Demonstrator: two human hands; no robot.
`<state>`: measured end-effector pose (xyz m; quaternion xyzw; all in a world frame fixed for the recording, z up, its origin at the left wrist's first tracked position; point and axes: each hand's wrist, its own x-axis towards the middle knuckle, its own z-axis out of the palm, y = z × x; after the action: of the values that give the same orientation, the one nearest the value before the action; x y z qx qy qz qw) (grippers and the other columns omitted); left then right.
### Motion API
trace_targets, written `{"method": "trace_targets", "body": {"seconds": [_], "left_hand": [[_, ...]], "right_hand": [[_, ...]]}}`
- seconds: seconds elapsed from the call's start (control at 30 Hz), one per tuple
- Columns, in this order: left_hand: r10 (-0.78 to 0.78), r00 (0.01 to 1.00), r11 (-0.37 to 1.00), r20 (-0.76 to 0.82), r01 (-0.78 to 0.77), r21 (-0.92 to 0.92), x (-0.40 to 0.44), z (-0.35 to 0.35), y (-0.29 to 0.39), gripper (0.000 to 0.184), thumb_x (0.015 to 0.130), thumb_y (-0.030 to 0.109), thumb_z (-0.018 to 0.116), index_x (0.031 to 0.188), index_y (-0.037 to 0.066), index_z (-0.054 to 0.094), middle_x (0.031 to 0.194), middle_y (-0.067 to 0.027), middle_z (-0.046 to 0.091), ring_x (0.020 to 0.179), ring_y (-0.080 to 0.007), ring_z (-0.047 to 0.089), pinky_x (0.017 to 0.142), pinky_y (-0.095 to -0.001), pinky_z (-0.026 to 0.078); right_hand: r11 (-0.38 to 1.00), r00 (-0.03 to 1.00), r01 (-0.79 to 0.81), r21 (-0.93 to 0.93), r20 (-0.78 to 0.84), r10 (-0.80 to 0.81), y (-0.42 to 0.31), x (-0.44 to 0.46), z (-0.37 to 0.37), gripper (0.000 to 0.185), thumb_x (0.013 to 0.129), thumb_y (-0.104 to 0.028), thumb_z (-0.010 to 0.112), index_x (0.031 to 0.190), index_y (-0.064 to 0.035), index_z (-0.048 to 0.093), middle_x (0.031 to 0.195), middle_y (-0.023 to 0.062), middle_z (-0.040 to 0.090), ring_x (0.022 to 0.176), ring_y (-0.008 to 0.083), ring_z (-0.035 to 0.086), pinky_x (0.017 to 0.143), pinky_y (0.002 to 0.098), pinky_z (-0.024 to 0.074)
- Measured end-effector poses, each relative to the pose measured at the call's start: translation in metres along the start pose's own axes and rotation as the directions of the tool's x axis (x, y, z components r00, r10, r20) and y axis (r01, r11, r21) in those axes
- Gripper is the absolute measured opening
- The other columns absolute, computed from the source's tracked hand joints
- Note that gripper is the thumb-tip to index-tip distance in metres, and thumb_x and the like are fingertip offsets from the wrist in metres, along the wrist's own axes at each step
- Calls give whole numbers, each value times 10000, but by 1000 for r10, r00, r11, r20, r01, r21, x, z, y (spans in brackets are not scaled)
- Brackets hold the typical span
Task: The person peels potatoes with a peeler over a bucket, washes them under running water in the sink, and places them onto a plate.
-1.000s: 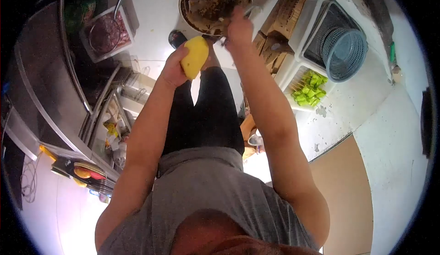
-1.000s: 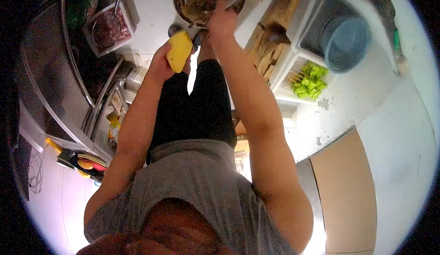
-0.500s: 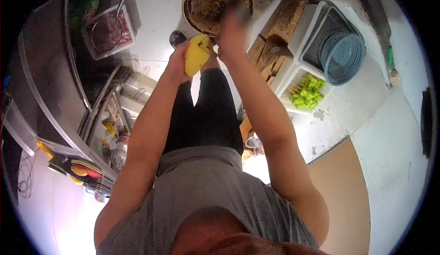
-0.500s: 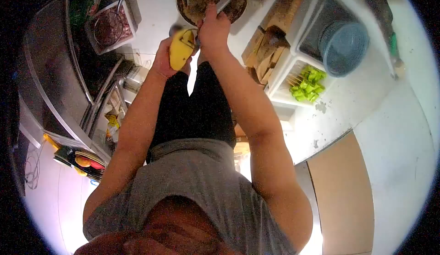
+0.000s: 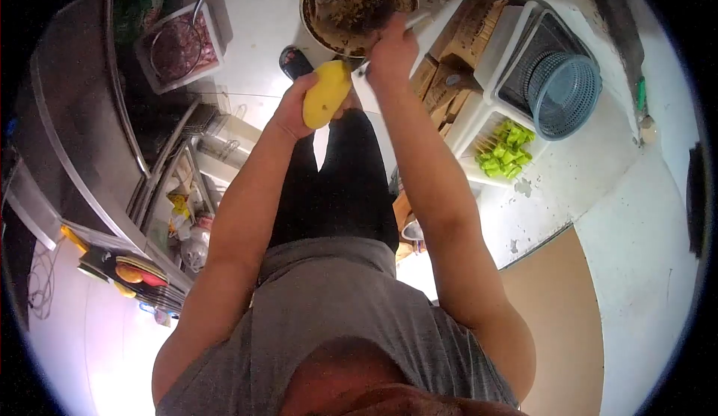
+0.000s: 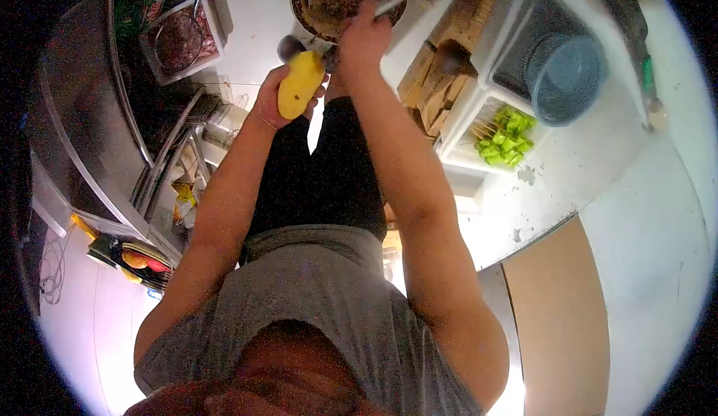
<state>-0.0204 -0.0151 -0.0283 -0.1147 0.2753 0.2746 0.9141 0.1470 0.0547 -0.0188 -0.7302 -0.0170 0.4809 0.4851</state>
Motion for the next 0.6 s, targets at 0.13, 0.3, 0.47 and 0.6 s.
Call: {"method": "trace_targets", "body": {"seconds": [0.13,0.3,0.47,0.6], "left_hand": [[-23,997,999,-72,25,28,-3,12,7,503,912,381,417,1262,25,478,1096,-156,607,880,-265,621,678,-330,503],[-47,999,998,12,47,-30,-1,13,3,517,909,397,402,1258,23,477,1101,-179,600,866,-267,618,651,-324,508],[-59,997,998,-58,58,-23,-3,5,7,545,904,390,437,1299,15,452,1169,-185,590,955,-283,626,705,-353,527],[18,987,1000,-162,-18,1,0,14,2,534,913,384,450,1280,-5,464,1150,-180,598,944,-280,633,717,-367,539]], "right_hand": [[995,998,-50,86,40,47,-1,14,-12,345,926,-366,515,829,-35,512,698,48,506,529,129,466,455,281,382],[995,986,-75,-62,141,83,-4,-28,-1,396,958,-374,478,878,14,495,714,68,541,536,149,492,471,307,407],[986,988,-154,58,41,152,-4,18,-13,359,946,-378,494,869,-27,511,680,52,524,549,143,495,444,297,389],[976,972,-206,-65,103,212,3,-8,-7,320,929,-384,514,877,-68,509,666,48,507,485,123,442,394,249,339]]}}
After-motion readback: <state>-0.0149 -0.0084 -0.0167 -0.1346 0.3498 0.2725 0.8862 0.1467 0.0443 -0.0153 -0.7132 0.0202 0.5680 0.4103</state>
